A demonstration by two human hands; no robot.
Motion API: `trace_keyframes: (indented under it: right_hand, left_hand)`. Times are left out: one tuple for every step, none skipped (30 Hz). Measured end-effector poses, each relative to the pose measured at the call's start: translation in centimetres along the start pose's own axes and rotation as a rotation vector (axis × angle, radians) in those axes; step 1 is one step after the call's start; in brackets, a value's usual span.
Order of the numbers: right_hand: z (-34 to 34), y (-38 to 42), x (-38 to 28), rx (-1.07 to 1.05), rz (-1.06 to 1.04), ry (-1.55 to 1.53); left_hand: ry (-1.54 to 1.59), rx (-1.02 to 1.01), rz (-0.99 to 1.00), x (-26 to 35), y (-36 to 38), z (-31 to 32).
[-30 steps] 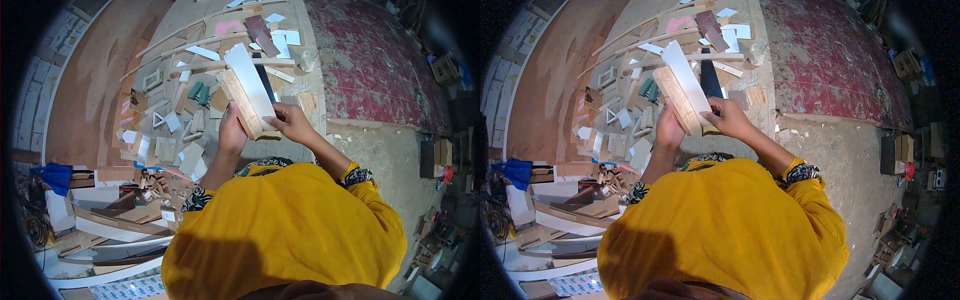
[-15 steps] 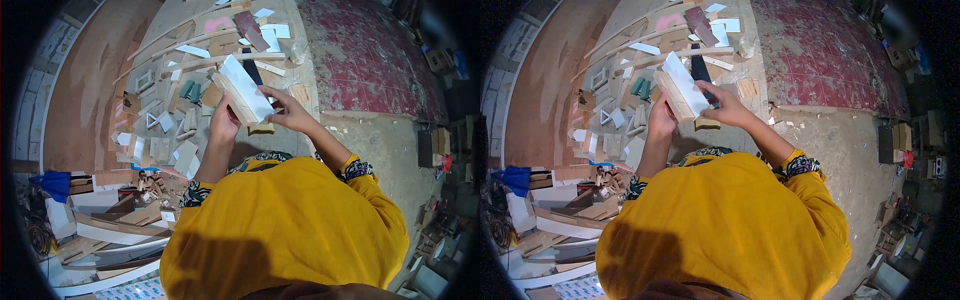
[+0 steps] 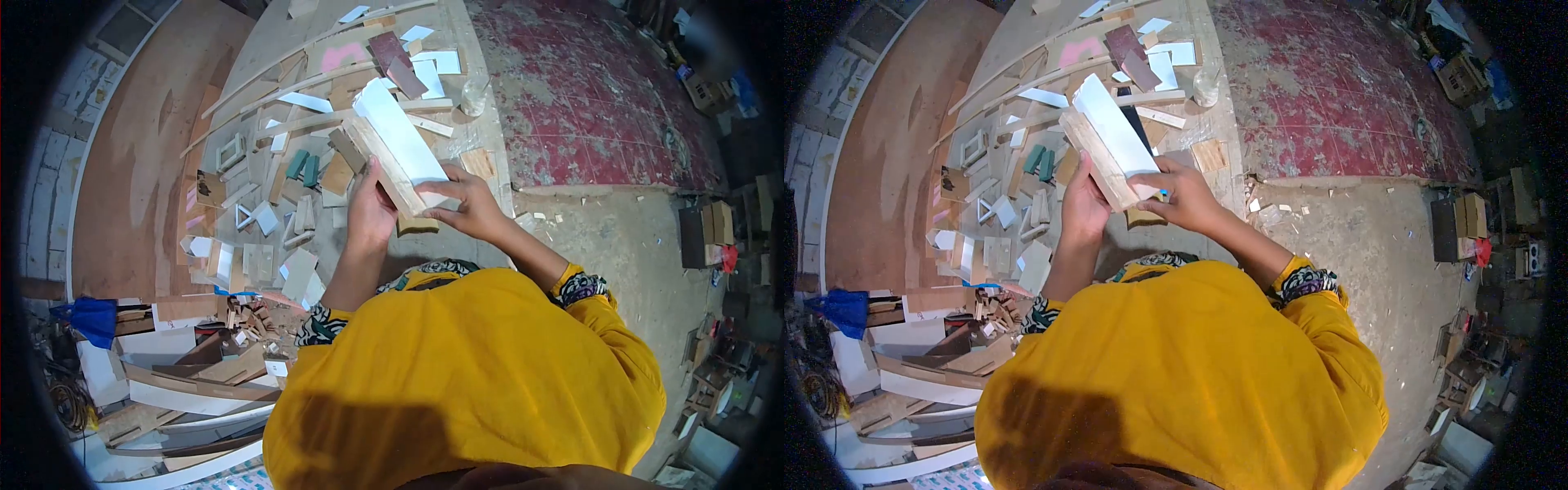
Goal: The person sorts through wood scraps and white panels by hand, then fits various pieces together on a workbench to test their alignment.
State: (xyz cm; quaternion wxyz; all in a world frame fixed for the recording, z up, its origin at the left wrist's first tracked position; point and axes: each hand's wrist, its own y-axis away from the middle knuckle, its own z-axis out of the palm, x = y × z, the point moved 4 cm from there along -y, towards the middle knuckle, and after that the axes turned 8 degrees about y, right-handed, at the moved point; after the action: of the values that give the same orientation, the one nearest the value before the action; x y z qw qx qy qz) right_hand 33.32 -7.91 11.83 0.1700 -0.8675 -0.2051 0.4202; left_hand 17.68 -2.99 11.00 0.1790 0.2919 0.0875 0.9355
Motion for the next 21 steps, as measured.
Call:
trace_keyframes:
  right_hand:
    - [-0.2,0.0,0.1,0.016,0.005,-0.017]
    - [-0.4,0.1,0.1,0.031,0.01,-0.034]
    - [-0.6,0.0,-0.1,0.042,-0.005,-0.02]
    - [-0.8,0.0,-0.1,0.05,-0.014,-0.015]
    - [-0.9,0.0,0.0,0.067,-0.023,-0.019]
    - [-1.1,0.0,0.0,0.083,-0.034,-0.023]
    - [-1.2,-0.1,0.1,0.085,-0.04,-0.017]
    - [-1.4,-0.1,0.2,0.089,-0.048,-0.014]
    - [-1.5,-0.1,0.3,0.1,-0.041,-0.017]
    - [-1.6,-0.3,0.5,0.11,-0.034,-0.02]
    - [-1.5,-0.3,0.9,0.08,-0.039,-0.015]
    - [-1.7,-0.3,1.2,0.079,-0.047,-0.016]
    - [-1.8,-0.4,1.5,0.054,-0.02,-0.067]
    - [-1.7,-0.6,1.8,0.027,0.008,-0.117]
    - [-1.8,-0.8,1.8,0.023,0.004,-0.121]
    - [-2.3,-1.0,1.6,0.096,-0.036,-0.06]
    - [-2.8,-1.2,1.4,0.168,-0.074,0.001]
    - [-2.9,-1.3,1.3,0.164,-0.07,-0.004]
    - [-2.9,-1.4,1.2,0.151,-0.053,-0.007]
    - [-2.7,-1.5,1.1,0.138,-0.034,-0.008]
    - [-2.3,-1.3,1.3,0.128,-0.014,-0.05]
  left_hand:
    - [-0.029,-0.054,0.039,0.0,0.1,0.5]
    - [-0.059,-0.108,0.076,0.0,0.1,1.0]
    - [-0.061,-0.14,0.097,0.0,0.0,1.3]
    - [-0.064,-0.152,0.102,0.0,0.0,1.6]
    - [-0.069,-0.178,0.109,-0.1,0.1,2.0]
    - [-0.073,-0.203,0.117,-0.1,0.1,2.4]
    - [-0.074,-0.212,0.122,0.0,0.1,2.6]
    - [-0.075,-0.23,0.121,0.1,0.1,2.9]
    - [-0.076,-0.246,0.121,0.2,0.2,3.1]
    - [-0.077,-0.261,0.122,0.3,0.1,3.3]
    - [-0.078,-0.264,0.129,0.4,0.0,3.3]
    - [-0.088,-0.292,0.147,0.4,-0.1,3.3]
    - [-0.098,-0.318,0.164,0.5,-0.2,3.2]
    - [-0.098,-0.315,0.17,0.4,-0.3,3.1]
    - [-0.164,-0.294,0.228,0.3,-0.3,3.1]
    - [-0.229,-0.27,0.283,0.3,-0.2,3.0]
    - [-0.23,-0.263,0.284,0.1,-0.2,3.0]
    - [-0.289,-0.254,0.305,0.0,0.1,3.5]
    - [-0.348,-0.245,0.324,-0.2,0.2,3.7]
    - [-0.349,-0.236,0.315,-0.5,0.0,3.4]
    - [-0.404,-0.213,0.332,-1.0,-0.3,2.9]
